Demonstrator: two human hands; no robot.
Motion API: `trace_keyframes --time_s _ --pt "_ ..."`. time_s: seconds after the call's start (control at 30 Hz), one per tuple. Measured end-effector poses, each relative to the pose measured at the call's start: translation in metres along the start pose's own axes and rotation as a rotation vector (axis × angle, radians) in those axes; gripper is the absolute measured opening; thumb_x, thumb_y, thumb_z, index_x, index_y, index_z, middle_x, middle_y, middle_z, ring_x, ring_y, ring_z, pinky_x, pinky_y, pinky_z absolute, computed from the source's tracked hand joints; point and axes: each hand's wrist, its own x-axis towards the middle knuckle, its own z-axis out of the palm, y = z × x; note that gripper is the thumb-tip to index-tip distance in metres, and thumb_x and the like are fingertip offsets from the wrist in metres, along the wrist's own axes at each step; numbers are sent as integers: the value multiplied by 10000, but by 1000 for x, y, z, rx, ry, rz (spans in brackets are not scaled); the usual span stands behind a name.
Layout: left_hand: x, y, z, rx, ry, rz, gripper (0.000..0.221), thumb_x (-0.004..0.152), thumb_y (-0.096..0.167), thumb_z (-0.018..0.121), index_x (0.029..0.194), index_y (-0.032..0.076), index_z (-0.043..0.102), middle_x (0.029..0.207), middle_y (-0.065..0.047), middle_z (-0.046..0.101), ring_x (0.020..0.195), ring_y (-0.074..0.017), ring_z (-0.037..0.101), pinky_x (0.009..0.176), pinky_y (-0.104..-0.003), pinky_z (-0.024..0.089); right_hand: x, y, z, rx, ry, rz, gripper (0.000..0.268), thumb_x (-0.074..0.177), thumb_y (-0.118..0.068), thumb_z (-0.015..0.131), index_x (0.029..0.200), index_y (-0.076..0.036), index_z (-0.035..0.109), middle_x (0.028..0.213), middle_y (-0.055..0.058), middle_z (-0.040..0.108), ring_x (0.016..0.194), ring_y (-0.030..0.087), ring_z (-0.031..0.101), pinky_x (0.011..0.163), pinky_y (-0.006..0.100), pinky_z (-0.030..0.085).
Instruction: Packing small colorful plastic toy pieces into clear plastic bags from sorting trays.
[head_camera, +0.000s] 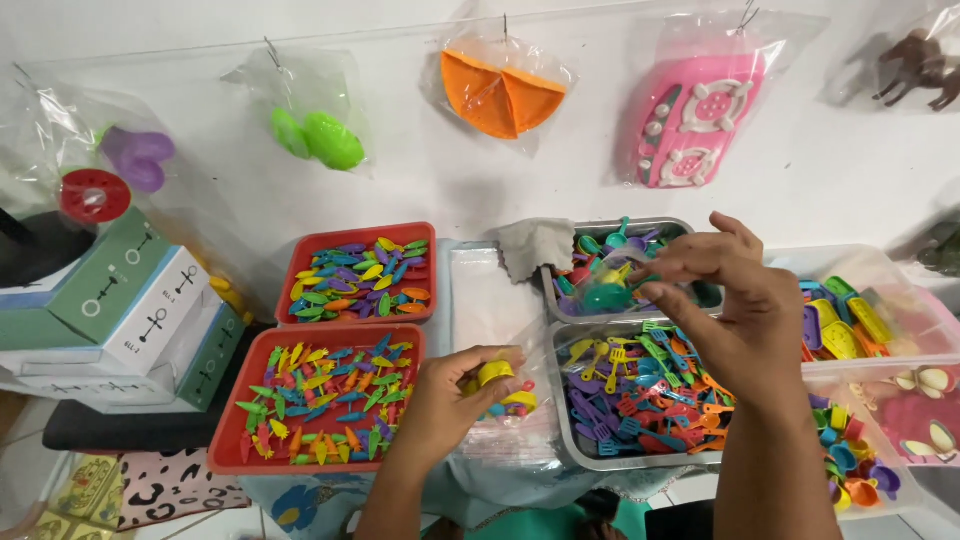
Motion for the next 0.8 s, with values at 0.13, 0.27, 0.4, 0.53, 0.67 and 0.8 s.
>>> trace_keyframes --time_s 0.13,0.27,0.4,0.53,0.67,0.8 --pt "0 -4 -2 27 33 -21 374 819 190 791 1180 93 776 1123 -59 828 974 -98 771 747 -207 661 3 -5 12 -59 -76 11 89 931 -164 747 1013 -132 754 1048 -21 748 1091 159 672 1324 519 267" --pt "1 -5 -3 -125 16 29 328 842 129 764 1162 59 758 1164 -114 803 1083 -183 769 875 -266 668 4 0 31 140 138 -36 453 1026 -417 590 1297 -54 577 1282 105 609 1201 220 592 1254 500 380" --pt "3 -14 -4 -211 49 114 288 863 142 761 1139 61 758 1152 -110 794 987 -156 746 775 -234 635 4 -2 59 389 166 332 1062 797 -760 568 1534 -56 269 1397 162 444 1179 266 545 1014 380 506" --pt "3 -21 -6 -238 88 97 387 843 163 778 1208 43 736 1132 -104 786 970 -142 725 778 -236 629 -22 29 86 688 -115 753 746 779 -406 684 1442 -101 526 1367 125 679 1295 246 633 1086 432 483" --pt "2 -15 -6 -242 47 42 382 842 127 767 1213 43 726 1134 -131 794 1001 -175 757 780 -256 654 -27 37 93 853 1 782 253 940 -179 679 1147 -38 707 1132 65 706 1012 201 646 889 375 526" --pt "5 -18 -4 -259 1 44 397 854 115 749 1237 25 696 1163 -171 779 1096 -212 756 912 -284 648 -28 42 90 916 69 591 39 960 -117 684 962 -78 691 850 87 696 911 199 665 960 342 529"
